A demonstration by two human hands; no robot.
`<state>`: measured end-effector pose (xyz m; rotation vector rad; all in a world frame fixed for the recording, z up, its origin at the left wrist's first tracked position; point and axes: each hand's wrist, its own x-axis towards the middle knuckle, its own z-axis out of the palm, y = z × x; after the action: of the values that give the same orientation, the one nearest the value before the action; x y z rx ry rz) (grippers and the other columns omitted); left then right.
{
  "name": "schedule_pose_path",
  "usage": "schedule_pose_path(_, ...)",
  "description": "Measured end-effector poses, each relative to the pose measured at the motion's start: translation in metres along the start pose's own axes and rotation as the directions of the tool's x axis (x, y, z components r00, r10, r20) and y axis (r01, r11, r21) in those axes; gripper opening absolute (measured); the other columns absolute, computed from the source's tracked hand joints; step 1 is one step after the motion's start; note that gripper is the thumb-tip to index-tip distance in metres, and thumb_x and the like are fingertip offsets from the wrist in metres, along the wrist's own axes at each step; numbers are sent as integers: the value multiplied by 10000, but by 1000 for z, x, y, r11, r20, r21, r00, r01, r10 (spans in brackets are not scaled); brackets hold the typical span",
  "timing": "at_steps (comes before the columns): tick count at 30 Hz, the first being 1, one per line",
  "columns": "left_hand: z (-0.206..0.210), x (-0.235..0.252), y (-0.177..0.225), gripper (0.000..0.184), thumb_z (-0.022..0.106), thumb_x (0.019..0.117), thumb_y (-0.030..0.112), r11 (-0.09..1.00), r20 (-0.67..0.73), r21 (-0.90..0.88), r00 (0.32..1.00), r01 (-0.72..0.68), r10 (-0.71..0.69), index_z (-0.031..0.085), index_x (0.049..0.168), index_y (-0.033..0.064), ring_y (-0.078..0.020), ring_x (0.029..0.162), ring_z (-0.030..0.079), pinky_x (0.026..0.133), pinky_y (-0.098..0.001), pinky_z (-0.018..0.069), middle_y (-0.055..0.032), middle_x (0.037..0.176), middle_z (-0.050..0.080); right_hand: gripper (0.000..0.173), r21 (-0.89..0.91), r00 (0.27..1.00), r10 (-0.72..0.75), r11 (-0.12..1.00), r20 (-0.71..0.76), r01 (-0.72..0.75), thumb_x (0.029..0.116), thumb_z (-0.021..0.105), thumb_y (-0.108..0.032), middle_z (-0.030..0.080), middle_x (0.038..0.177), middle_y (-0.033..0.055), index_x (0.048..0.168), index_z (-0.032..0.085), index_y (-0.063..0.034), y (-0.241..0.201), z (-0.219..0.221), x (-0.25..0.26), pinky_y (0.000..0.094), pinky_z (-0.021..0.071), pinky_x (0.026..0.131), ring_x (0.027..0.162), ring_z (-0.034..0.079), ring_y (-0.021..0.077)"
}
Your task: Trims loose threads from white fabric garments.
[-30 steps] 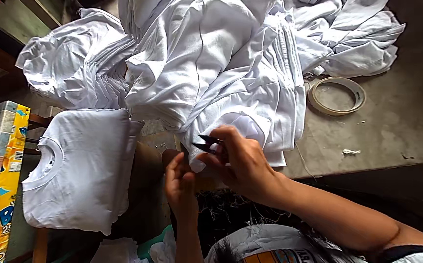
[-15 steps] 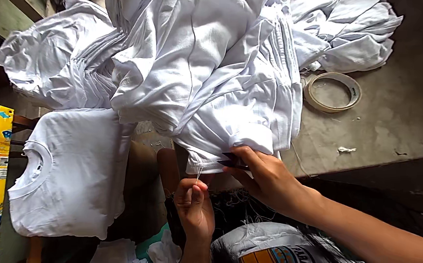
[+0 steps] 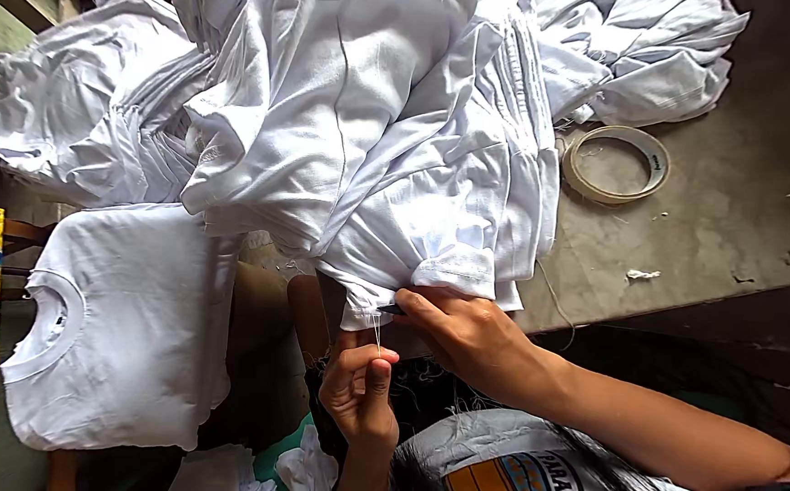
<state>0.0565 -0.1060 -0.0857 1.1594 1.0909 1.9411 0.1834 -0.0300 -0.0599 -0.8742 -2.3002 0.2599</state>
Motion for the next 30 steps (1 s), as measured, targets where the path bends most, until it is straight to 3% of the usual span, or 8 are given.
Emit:
schedule_pose_path(5, 1, 1, 1, 177, 589, 1033, 255, 1000, -1, -7, 1000, -5, 5, 761, 1071, 242, -43, 1230, 608, 1077, -249, 474, 108, 1258, 693, 250, 61, 998, -45, 997, 49, 42, 1062, 496, -211, 671, 771, 117, 1055, 669, -31, 4, -4, -1, 320, 508, 520, 620, 662, 238)
schedule_pose_path(9, -1, 5, -4, 246, 567, 1015, 456, 995, -80, -97, 996, 20, -27, 733, 1037, 275, -74, 1132, 667, 1009, -288, 528, 98, 1130, 728, 268, 61, 1000, 7, 998, 7, -7, 1060, 492, -212, 642, 689, 98, 1016, 685, -31, 4, 0, 2, 326, 479, 480, 561, 637, 231)
schedule_pose_path(12, 4, 16, -2, 289, 719, 944, 184, 992, -189, -85, 976, 93, -107, 566, 1188, 204, -50, 997, 725, 902, -248, 590, 80, 1077, 754, 271, 72, 1000, 12, 997, 15, -13, 1055, 491, -212, 621, 659, 89, 1024, 678, -19, 4, -1, 1, 321, 477, 482, 546, 621, 226)
schedule_pose_path(14, 9, 22, -6, 303, 687, 888, -58, 996, -278, -32, 957, 80, -86, 638, 1143, 100, -35, 894, 736, 812, -213, 609, 55, 988, 773, 276, 77, 1000, 10, 997, 16, -12, 1048, 498, -220, 614, 656, 91, 1041, 673, -7, 3, -2, 0, 322, 482, 486, 541, 617, 229)
schedule_pose_path(18, 4, 23, -15, 120, 646, 975, 79, 1000, -333, -16, 943, 7, -12, 717, 925, 161, 22, 798, 688, 732, -160, 577, 100, 852, 723, 294, 107, 1000, 26, 994, 13, -28, 1043, 505, -247, 620, 679, 90, 1058, 664, 1, 3, -3, -2, 302, 485, 502, 554, 616, 212)
schedule_pose_path(21, 2, 18, -10, 99, 631, 1008, 258, 997, -222, -81, 974, 17, -35, 706, 955, 222, 16, 905, 666, 857, -190, 558, 127, 906, 689, 310, 138, 999, 40, 990, 13, -42, 1041, 513, -256, 643, 702, 99, 1091, 665, 8, 5, -3, -3, 307, 500, 525, 583, 635, 212)
schedule_pose_path(26, 7, 18, -6, 246, 709, 888, -47, 997, -242, 73, 970, -10, 28, 727, 1109, 59, -29, 956, 728, 860, -214, 605, 60, 1055, 768, 309, 149, 998, 54, 987, 15, -55, 1039, 516, -251, 652, 707, 101, 1091, 662, 17, 5, -1, -3, 306, 502, 525, 586, 641, 211)
schedule_pose_path(30, 2, 18, -6, 87, 658, 974, 105, 992, -238, 122, 970, -21, 50, 730, 975, 155, 34, 873, 691, 798, -157, 576, 122, 923, 737, 299, 166, 998, 56, 984, 7, -57, 1039, 525, -254, 660, 725, 99, 1091, 654, 10, 6, -3, -4, 289, 512, 555, 614, 647, 198)
